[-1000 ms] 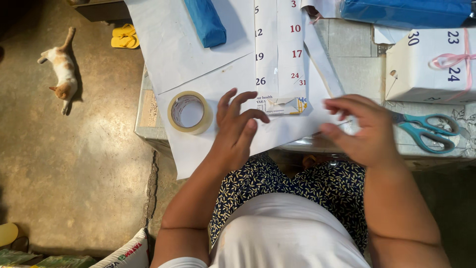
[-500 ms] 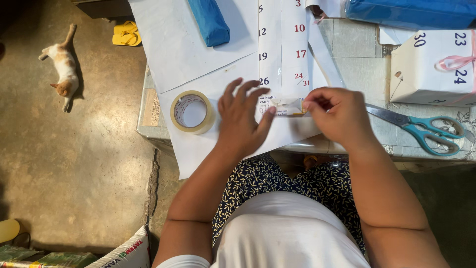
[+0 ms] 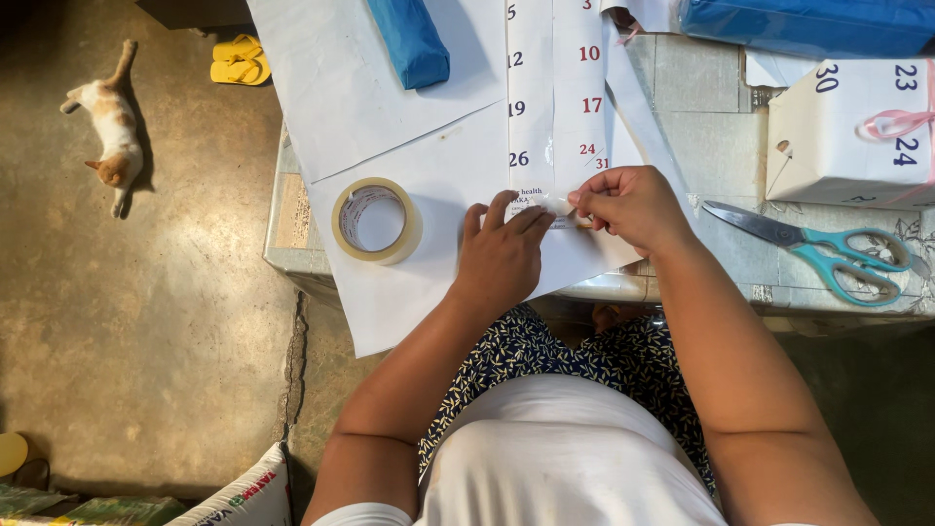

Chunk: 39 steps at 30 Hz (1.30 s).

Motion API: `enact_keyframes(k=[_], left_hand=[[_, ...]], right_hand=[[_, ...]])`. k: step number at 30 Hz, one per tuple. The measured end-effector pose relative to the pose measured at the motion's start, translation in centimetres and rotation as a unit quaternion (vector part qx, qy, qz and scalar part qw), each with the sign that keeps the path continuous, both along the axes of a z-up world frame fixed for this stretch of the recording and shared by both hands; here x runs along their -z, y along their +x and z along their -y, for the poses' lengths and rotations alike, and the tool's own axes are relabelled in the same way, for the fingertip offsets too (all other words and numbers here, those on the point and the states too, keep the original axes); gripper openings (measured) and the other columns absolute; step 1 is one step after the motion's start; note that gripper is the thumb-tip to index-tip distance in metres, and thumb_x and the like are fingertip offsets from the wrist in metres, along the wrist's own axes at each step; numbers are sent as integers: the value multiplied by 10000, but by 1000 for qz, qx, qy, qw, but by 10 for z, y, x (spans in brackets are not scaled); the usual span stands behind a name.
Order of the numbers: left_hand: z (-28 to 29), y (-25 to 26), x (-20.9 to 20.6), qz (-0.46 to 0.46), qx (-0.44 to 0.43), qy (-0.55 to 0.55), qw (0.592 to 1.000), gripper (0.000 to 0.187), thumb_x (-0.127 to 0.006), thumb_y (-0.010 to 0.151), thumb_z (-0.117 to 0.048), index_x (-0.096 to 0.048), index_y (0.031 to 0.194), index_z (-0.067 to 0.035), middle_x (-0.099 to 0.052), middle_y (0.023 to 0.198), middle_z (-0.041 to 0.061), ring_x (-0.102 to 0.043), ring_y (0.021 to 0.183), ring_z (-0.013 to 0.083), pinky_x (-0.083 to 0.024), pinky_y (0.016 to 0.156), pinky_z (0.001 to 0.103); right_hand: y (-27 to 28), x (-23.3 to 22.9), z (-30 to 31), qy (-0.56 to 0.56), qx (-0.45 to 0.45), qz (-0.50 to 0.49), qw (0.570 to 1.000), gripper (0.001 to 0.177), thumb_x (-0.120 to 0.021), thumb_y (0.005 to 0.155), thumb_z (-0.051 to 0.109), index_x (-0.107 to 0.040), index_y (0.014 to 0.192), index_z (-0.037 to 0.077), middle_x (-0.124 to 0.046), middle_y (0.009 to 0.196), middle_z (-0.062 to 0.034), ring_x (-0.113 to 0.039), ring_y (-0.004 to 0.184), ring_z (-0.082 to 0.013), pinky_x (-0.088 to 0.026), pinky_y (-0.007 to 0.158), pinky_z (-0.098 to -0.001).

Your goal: The person tapes a long white paper strip with printed numbers, folds its ends, and wraps it around a blue cylindrical object. They use scissors to cut tape and a pink ribbon to tie the bundle. The process is shown from start to finish on a table.

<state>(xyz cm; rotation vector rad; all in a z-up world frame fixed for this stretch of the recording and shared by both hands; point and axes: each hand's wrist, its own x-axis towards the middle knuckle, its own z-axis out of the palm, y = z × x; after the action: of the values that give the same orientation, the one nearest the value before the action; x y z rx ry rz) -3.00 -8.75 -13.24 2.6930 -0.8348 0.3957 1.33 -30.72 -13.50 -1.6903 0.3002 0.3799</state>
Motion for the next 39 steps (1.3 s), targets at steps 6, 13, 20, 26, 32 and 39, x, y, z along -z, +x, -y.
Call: enact_keyframes(k=[6, 13, 20, 26, 32, 39], left_hand=[[-4, -2, 12, -99, -2, -119, 988, 454, -618, 864, -57, -576, 1316, -40, -649, 1310, 83, -494, 1348, 276, -345, 1074, 527], [-8, -3, 8, -125, 3, -167, 978, 530, -601, 835, -25, -497, 1353, 5, -610, 1323, 115, -461, 1383, 298, -322, 1082, 515], [-4, -4, 4, -127, -21, -98, 987, 571, -598, 836, -35, -517, 1396, -110, -645, 1302, 16, -434, 1409, 310, -306, 1081, 547], [0, -10, 14, -7, -12, -27, 1000, 670, -586, 797, -22, -565, 1443, -198, -615, 1403, -14, -433, 1372, 274, -350, 1025, 492], [1, -10, 20, 38, -26, 26, 999, 588, -628, 806, -114, -637, 1391, -176, -569, 1384, 22, -430, 1339, 271, -375, 988, 464], [7, -14, 21, 38, -64, 37, 997, 608, -621, 781, -152, -639, 1388, -167, -561, 1328, -18, -444, 1255, 226, -336, 913, 466]], right_hand=[[-1, 0, -9, -74, -35, 22, 996, 163, -802, 857, 159, -761, 899, 8, -747, 755, -47, -618, 590, -82, -497, 563, -226], [-5, -5, -14, -158, -44, 22, 986, 189, -814, 845, 209, -773, 891, 30, -768, 759, -40, -645, 609, -76, -508, 587, -236], [-7, -5, -15, -179, -34, 41, 982, 213, -829, 830, 219, -775, 892, 23, -764, 767, -50, -664, 634, -79, -525, 598, -238], [-10, -4, -17, -212, -39, 70, 974, 216, -828, 827, 231, -779, 875, 27, -764, 746, -62, -685, 642, -93, -536, 614, -250], [-11, -6, -21, -249, -42, 86, 964, 203, -824, 800, 231, -785, 861, 42, -764, 735, -62, -707, 652, -111, -550, 633, -257], [-8, -8, -24, -325, -71, 95, 938, 276, -869, 764, 300, -740, 775, 56, -736, 721, -76, -682, 628, -175, -538, 624, -315]])
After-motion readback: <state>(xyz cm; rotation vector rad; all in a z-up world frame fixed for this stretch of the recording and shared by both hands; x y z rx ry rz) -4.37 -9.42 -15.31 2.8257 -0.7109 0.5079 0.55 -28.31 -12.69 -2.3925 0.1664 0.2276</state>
